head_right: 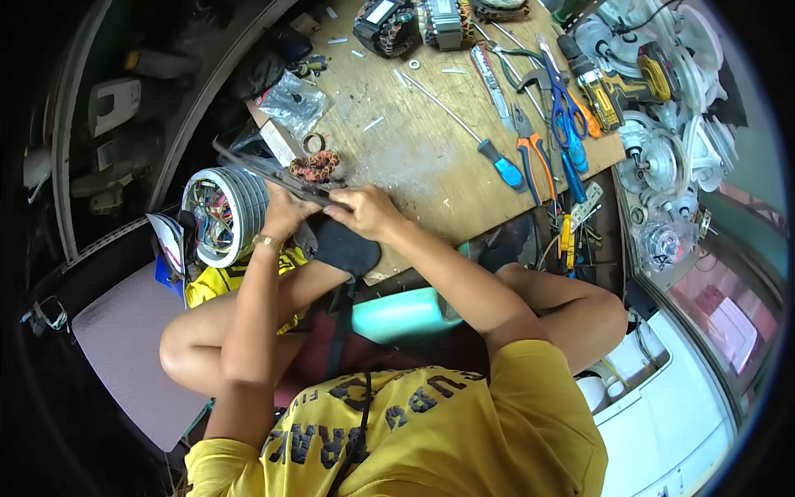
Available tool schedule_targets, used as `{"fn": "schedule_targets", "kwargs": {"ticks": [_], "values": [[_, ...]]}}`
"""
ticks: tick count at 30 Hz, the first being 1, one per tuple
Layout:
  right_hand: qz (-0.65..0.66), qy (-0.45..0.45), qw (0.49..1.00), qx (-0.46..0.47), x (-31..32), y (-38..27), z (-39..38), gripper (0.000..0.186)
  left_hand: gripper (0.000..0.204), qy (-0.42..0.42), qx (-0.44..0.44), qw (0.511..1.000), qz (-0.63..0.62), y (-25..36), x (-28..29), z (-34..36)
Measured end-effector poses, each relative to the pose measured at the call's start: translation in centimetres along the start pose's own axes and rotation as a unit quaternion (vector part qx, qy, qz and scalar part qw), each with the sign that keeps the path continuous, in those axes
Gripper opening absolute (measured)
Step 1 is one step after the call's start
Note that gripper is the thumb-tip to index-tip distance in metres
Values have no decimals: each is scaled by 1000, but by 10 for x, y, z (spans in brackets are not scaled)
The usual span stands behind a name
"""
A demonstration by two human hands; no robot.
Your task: The person uses a thin metal tool to scrape or clean the copper windings of an electric motor component held in one hand, occasionally using pliers to pull at wires.
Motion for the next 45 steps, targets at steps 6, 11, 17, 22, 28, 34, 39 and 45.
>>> {"fn": "schedule_targets", "kwargs": {"ticks": [6, 11, 17, 22, 28, 34, 39, 45], "values": [[-82, -117, 986, -82, 82, -54, -95, 35, 103, -42, 102, 994, -18, -20, -2, -14], [-100, -114, 982, -114, 68, -34, -76, 35, 106, -9, 48, 999, 20, 8, -1, -10], [22, -30, 999, -20, 5, 1, -21, 41, 108, -40, -2, 997, 69, -11, -5, -5], [-56, -116, 990, -59, 71, -65, -78, 29, 104, -11, 56, 998, 23, -13, 9, -13], [-78, -42, 996, -16, 27, -18, -34, 38, 109, -44, 81, 996, -5, -7, -3, -10], [35, -29, 997, -63, 2, 33, -25, 42, 108, -48, 125, 990, -47, -16, -8, -8], [37, -50, 997, 40, 13, -10, -17, 42, 112, -54, 58, 997, 18, -16, -5, -4], [-38, -54, 997, 51, 14, -37, -28, 37, 116, -54, 51, 997, -27, -25, -9, 0]]}}
Point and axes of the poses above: each hand's wrist, its own z-axis towards the middle knuckle, its own x-axis out of the back of the hand, y = z × x, the point moved 7 cm from there along z, towards the middle knuckle, and after that the axes turned 4 degrees about y, right-handed, at the moved point
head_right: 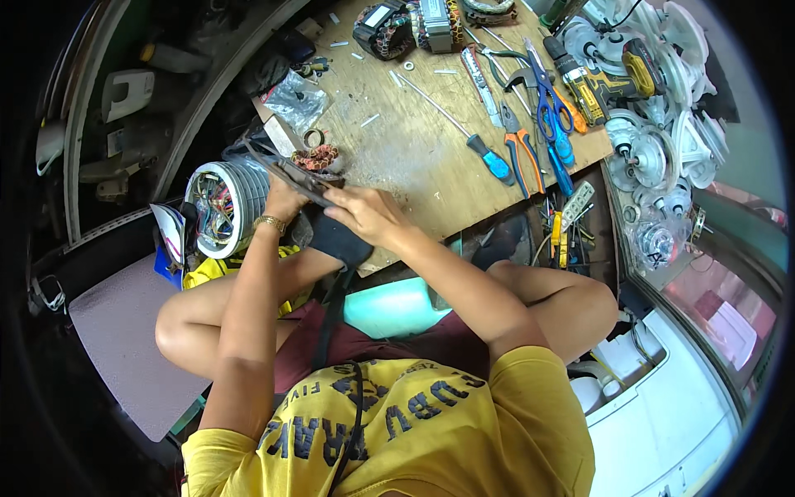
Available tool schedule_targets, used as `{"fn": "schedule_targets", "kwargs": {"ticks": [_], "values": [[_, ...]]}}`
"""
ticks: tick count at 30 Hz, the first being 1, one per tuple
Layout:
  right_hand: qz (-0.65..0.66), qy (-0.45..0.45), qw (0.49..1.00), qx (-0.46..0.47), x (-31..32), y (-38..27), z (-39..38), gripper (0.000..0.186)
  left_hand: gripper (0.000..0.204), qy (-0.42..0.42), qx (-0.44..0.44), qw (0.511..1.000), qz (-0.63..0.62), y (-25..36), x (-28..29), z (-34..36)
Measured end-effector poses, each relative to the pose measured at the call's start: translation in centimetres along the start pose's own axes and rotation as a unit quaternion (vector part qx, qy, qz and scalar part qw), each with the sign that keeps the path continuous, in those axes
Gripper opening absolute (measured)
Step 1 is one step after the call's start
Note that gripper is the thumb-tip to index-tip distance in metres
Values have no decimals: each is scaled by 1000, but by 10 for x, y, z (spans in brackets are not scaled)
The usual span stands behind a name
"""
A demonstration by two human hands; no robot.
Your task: The person uses a thin metal tool to scrape or clean the copper windings of an electric motor component held in one hand, occasionally using pliers to pull at wires.
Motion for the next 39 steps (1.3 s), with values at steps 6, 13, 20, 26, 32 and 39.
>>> {"fn": "schedule_targets", "kwargs": {"ticks": [6, 13, 20, 26, 32, 39], "values": [[2, -30, 993, -111, 71, -37, -79, 31, 110, 33, 4, 999, 26, 17, 8, -16], [-31, 21, 997, -67, 3, 27, -5, 26, 110, 48, -32, 997, 45, 34, 8, -11], [42, -37, 990, -128, 11, -12, -8, 28, 108, 43, 29, 999, 14, -4, 18, -21], [-3, -53, 990, -134, 63, -11, -61, 28, 105, 54, 35, 997, 36, 21, 14, -21], [77, 21, 991, -111, 2, 52, 4, 32, 106, 37, 51, 997, 41, 41, 13, -6], [35, -46, 990, -129, 71, -27, -73, 19, 111, 55, 64, 996, 30, 22, 17, -24]]}}
Point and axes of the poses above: each hand's wrist, its own z-axis towards the middle knuckle, its own x-axis out of the back of the hand, y = z × x, the point moved 7 cm from there along z, towards the middle knuckle, and after that the axes turned 4 degrees about y, right-handed, at the moved point
